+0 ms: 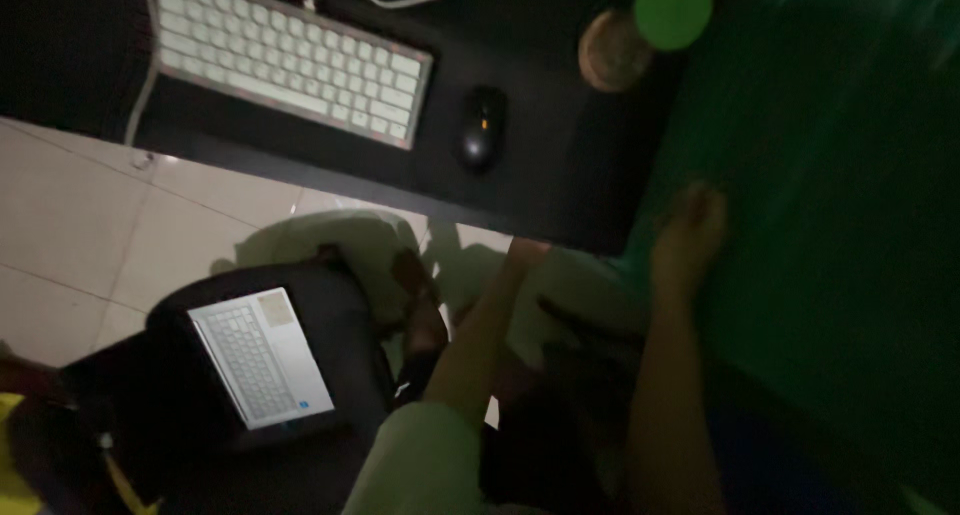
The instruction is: The person plugs a power cord into a wall outlet, moves a laptop from a chair to a desk, opens the laptop, and connects cables to it.
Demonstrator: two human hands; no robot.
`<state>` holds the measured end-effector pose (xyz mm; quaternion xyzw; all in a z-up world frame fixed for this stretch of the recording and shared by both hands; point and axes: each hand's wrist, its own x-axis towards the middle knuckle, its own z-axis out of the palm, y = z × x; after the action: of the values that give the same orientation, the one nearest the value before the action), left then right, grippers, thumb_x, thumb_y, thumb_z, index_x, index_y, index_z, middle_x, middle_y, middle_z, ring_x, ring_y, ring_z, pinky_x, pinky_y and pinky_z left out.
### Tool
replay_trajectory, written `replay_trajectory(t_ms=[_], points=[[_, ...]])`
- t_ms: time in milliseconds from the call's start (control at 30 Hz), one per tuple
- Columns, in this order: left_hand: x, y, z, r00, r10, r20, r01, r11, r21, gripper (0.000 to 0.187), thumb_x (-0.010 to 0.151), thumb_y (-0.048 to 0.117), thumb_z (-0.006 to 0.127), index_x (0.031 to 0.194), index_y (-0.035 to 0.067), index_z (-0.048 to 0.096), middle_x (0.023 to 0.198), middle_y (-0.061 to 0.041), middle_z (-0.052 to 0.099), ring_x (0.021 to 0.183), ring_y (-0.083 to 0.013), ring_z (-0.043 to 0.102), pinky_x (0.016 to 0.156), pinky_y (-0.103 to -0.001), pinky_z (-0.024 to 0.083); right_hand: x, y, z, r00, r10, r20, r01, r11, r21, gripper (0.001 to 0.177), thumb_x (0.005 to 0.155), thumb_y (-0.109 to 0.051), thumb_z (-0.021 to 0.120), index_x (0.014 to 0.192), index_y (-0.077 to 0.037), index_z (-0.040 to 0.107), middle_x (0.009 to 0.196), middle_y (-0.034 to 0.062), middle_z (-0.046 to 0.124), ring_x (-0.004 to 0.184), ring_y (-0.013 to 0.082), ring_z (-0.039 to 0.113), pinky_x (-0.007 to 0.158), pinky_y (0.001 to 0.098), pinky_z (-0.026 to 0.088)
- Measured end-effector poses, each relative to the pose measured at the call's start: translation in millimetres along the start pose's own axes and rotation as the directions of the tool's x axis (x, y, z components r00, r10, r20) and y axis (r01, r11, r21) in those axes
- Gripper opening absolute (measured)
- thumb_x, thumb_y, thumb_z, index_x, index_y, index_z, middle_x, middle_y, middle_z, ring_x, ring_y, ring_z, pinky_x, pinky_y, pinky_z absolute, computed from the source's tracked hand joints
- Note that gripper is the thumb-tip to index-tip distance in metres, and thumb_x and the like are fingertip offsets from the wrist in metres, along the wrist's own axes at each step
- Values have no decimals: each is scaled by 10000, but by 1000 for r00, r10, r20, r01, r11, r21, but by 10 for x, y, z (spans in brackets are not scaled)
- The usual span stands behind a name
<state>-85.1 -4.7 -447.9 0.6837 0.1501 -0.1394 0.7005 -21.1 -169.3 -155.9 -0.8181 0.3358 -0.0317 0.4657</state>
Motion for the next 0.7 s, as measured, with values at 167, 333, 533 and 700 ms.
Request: replay_trajectory(t_ms=[167, 333, 533, 700], points=[[-627, 142, -616, 997, -52, -62, 46, 994, -97, 414, 1256, 357, 663, 1431, 1, 781, 1299, -114, 792, 1129, -207, 725, 993, -364, 577, -161, 31, 273, 990, 124, -73, -139, 955, -260, 508, 1273, -471, 476, 1614, -138, 650, 1387, 170, 754, 1229, 316, 741, 1079, 501, 577], [-1092, 197, -1320, 990, -78, -115, 47, 968, -247, 419, 1264, 350, 657, 1440, -10, 780, 1310, -112, 787, 1137, -205, 717, 999, -359, 570, -75, 324, 376, 1000, 6, -1, -6, 975, -221, 603, 1219, -527, 560, 1596, -74, 689, 1597, 201, 697, 1442, 400, 654, 1239, 542, 497], [-1165, 382, -2168, 992, 39, -123, -92, 880, -466, 425, 1274, 343, 649, 1450, -22, 779, 1323, -110, 780, 1146, -203, 708, 1007, -354, 562, -135, 276, 441, 996, -39, -81, 9, 937, -350, 620, 1214, -557, 559, 1579, -75, 696, 1628, 245, 621, 1436, 465, 619, 1201, 610, 476], [-978, 676, -2978, 989, 48, -141, -120, 820, -560, 386, 1209, 360, 692, 1414, 44, 778, 1215, -74, 782, 1052, -191, 727, 923, -358, 609, -187, 18, 487, 983, -158, -98, 95, 880, -466, 574, 1249, -523, 578, 1550, -60, 736, 1600, 294, 639, 1423, 509, 632, 1211, 626, 505]])
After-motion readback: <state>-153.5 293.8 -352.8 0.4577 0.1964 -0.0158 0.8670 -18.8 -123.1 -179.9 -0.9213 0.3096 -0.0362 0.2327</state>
